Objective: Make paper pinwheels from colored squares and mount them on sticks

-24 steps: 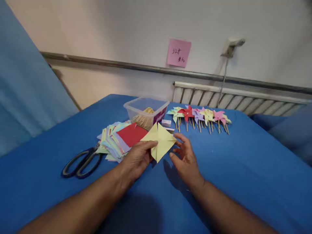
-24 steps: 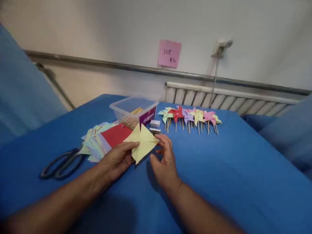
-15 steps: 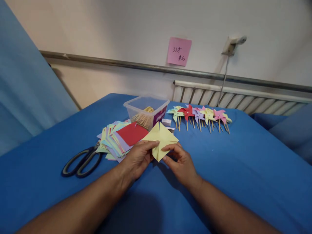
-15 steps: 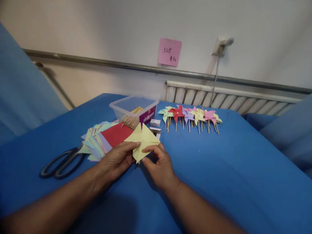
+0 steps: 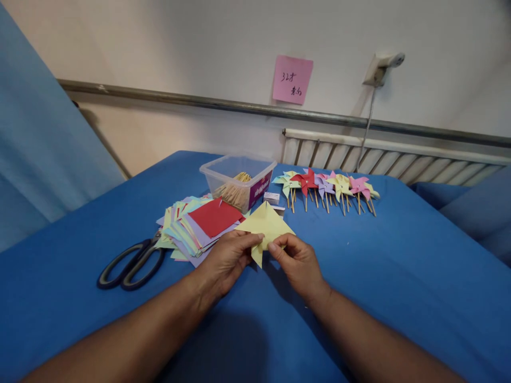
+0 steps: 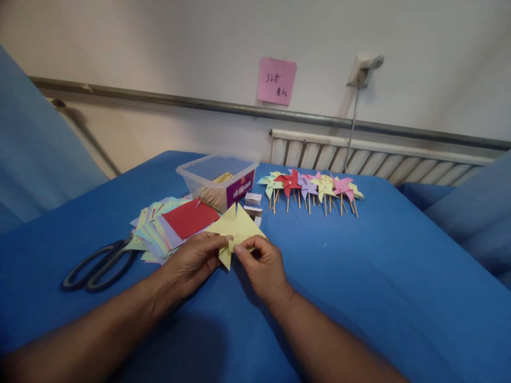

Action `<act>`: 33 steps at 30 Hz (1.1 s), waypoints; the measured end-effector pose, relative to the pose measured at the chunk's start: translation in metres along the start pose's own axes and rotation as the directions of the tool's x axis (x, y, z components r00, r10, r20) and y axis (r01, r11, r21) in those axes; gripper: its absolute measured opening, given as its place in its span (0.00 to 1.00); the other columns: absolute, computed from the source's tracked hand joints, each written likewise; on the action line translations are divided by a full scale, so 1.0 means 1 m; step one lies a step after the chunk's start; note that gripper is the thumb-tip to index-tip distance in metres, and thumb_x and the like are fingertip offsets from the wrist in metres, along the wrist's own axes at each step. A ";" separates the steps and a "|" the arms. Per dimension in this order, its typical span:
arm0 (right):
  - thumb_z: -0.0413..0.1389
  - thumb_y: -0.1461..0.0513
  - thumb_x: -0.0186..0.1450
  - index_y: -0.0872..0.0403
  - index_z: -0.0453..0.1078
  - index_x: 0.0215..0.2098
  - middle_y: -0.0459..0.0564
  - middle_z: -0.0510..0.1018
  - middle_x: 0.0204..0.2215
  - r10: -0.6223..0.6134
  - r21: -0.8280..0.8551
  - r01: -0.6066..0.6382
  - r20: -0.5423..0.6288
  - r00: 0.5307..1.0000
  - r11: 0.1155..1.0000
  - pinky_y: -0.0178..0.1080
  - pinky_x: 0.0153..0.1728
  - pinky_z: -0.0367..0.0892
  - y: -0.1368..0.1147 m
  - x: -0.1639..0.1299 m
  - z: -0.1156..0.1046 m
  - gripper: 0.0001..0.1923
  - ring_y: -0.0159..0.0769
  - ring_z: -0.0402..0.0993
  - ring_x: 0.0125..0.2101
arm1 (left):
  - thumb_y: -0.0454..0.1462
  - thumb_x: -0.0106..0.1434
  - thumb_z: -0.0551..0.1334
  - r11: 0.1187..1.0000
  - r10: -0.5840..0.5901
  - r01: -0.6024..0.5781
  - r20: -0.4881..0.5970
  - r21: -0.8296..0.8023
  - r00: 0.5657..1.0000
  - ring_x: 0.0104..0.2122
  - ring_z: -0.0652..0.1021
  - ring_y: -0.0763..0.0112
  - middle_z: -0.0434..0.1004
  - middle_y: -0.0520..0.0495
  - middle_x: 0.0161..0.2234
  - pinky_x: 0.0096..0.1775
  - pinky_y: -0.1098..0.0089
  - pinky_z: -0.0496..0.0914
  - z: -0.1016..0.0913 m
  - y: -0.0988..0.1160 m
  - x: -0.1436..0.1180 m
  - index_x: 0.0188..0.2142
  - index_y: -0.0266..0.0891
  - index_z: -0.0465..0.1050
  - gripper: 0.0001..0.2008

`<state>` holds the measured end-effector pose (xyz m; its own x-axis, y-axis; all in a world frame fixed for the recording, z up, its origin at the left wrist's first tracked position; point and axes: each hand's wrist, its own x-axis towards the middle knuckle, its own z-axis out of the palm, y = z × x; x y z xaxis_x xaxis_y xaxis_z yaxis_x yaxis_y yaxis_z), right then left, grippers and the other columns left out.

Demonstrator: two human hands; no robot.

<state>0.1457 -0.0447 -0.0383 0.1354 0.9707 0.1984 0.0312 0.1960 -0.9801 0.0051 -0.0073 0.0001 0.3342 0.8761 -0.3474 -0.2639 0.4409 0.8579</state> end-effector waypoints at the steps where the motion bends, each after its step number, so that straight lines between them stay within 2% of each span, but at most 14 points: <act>1: 0.58 0.57 0.58 0.54 0.69 0.25 0.41 0.68 0.20 0.020 0.006 -0.020 -0.006 1.000 1.000 0.33 0.24 0.56 0.000 0.000 0.000 0.10 0.28 0.61 0.22 | 0.34 0.50 0.67 1.000 -0.010 0.010 0.002 0.000 1.000 0.26 0.74 0.71 0.76 0.48 0.24 0.32 0.72 0.67 0.001 0.000 0.000 0.24 0.34 0.75 0.04; 5: 0.58 0.57 0.58 0.54 0.66 0.23 0.39 0.63 0.17 0.071 0.027 -0.070 -0.045 0.996 0.997 0.32 0.22 0.53 -0.001 0.001 0.001 0.11 0.26 0.56 0.19 | 0.34 0.49 0.68 0.999 -0.036 0.036 0.039 0.001 0.999 0.26 0.74 0.71 0.76 0.47 0.24 0.34 0.71 0.68 0.003 -0.001 0.000 0.26 0.34 0.76 0.05; 10: 0.57 0.57 0.57 0.54 0.64 0.23 0.39 0.62 0.17 0.067 0.006 -0.067 -0.100 0.993 0.998 0.32 0.22 0.53 -0.002 0.002 0.002 0.11 0.26 0.55 0.19 | 0.36 0.50 0.69 0.999 -0.036 0.035 0.059 0.013 0.998 0.25 0.74 0.71 0.75 0.48 0.23 0.32 0.71 0.68 0.002 -0.004 0.000 0.25 0.34 0.76 0.06; 16: 0.57 0.58 0.58 0.54 0.64 0.22 0.39 0.63 0.17 0.043 -0.061 -0.051 -0.126 0.991 0.997 0.32 0.21 0.53 -0.001 0.001 0.002 0.11 0.27 0.56 0.19 | 0.36 0.49 0.70 0.999 -0.032 0.031 0.031 0.028 0.999 0.24 0.74 0.73 0.75 0.47 0.23 0.31 0.72 0.68 0.002 -0.006 0.000 0.25 0.32 0.75 0.07; 27: 0.58 0.58 0.57 0.54 0.66 0.23 0.41 0.66 0.19 0.025 -0.096 -0.036 -0.114 0.993 0.995 0.32 0.22 0.57 0.004 0.002 0.001 0.10 0.27 0.60 0.20 | 0.37 0.49 0.70 0.997 -0.017 0.015 0.027 0.081 0.999 0.22 0.71 0.75 0.73 0.49 0.21 0.28 0.73 0.65 0.000 -0.007 0.002 0.23 0.33 0.73 0.09; 33: 0.58 0.57 0.57 0.54 0.66 0.23 0.41 0.66 0.19 0.052 -0.054 -0.058 -0.107 0.993 0.997 0.32 0.22 0.57 0.005 0.002 0.001 0.10 0.27 0.58 0.20 | 0.37 0.49 0.70 0.996 -0.033 0.032 0.019 0.079 0.999 0.21 0.71 0.75 0.73 0.50 0.20 0.27 0.73 0.64 0.002 -0.006 0.000 0.23 0.34 0.73 0.08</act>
<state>0.1450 -0.0412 -0.0423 0.2421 0.9592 0.1463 0.0770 0.1313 -0.9884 0.0086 -0.0102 -0.0040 0.3598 0.8572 -0.3685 -0.1806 0.4514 0.8738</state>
